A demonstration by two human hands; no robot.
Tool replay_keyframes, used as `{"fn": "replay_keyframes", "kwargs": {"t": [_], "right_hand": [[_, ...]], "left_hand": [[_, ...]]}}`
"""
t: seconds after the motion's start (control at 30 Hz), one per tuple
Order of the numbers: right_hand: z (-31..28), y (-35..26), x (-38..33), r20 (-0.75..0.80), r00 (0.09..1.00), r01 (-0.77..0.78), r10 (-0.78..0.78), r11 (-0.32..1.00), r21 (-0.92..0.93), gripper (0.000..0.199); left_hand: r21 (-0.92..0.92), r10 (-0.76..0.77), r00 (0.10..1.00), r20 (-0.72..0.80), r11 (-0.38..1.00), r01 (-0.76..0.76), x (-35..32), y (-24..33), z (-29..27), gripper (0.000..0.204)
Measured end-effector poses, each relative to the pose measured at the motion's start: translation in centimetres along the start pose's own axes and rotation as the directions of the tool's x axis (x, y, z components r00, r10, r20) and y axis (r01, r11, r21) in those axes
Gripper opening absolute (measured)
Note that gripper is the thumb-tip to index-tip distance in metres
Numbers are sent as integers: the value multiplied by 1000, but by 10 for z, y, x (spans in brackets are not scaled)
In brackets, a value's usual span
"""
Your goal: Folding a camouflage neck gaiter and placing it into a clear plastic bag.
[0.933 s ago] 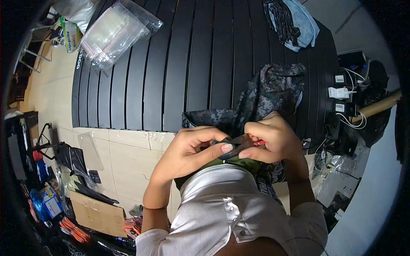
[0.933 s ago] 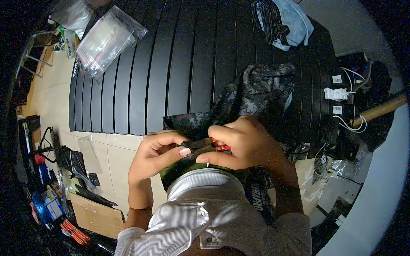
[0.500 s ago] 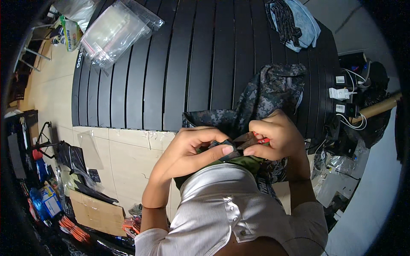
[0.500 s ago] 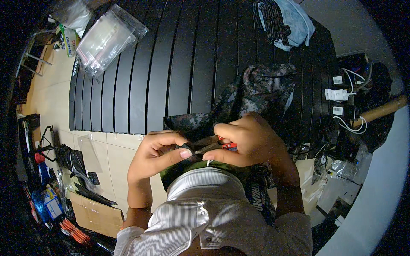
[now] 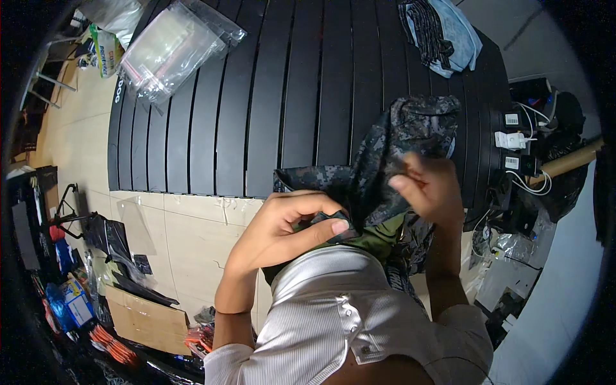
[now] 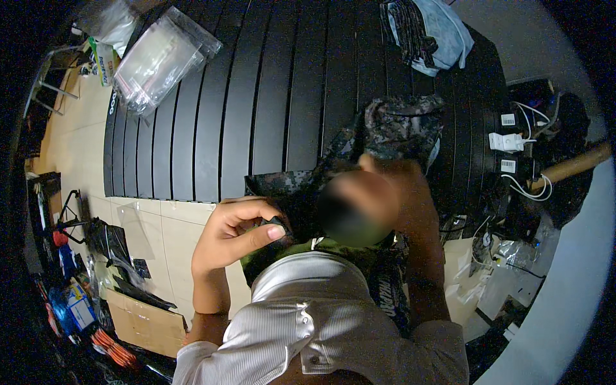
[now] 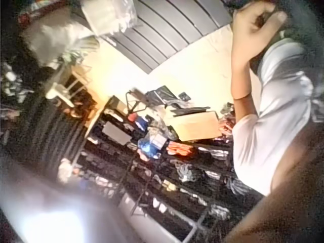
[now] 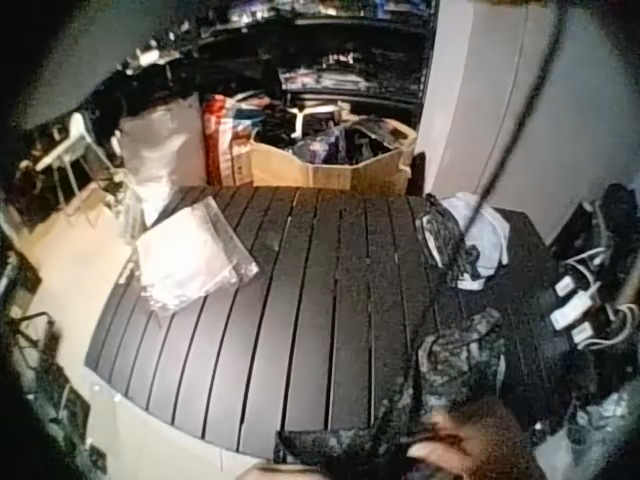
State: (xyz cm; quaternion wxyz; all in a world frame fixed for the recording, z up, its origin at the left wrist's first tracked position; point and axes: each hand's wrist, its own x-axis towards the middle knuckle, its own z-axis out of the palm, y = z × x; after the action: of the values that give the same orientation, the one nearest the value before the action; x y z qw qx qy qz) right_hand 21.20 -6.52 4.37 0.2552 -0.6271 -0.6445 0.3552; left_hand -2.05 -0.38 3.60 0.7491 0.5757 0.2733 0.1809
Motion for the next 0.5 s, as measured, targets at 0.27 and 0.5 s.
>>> {"fn": "replay_keyframes", "kwargs": {"t": [0.27, 0.5], "right_hand": [[5, -13, -13, 222, 959, 147, -175, 979, 141, 37], [16, -11, -6, 220, 948, 184, -232, 959, 216, 38]], "left_hand": [[9, 49, 998, 31, 999, -49, 2, -3, 1, 7], [-10, 28, 1000, 1, 1000, -28, 0, -2, 4, 7]]}}
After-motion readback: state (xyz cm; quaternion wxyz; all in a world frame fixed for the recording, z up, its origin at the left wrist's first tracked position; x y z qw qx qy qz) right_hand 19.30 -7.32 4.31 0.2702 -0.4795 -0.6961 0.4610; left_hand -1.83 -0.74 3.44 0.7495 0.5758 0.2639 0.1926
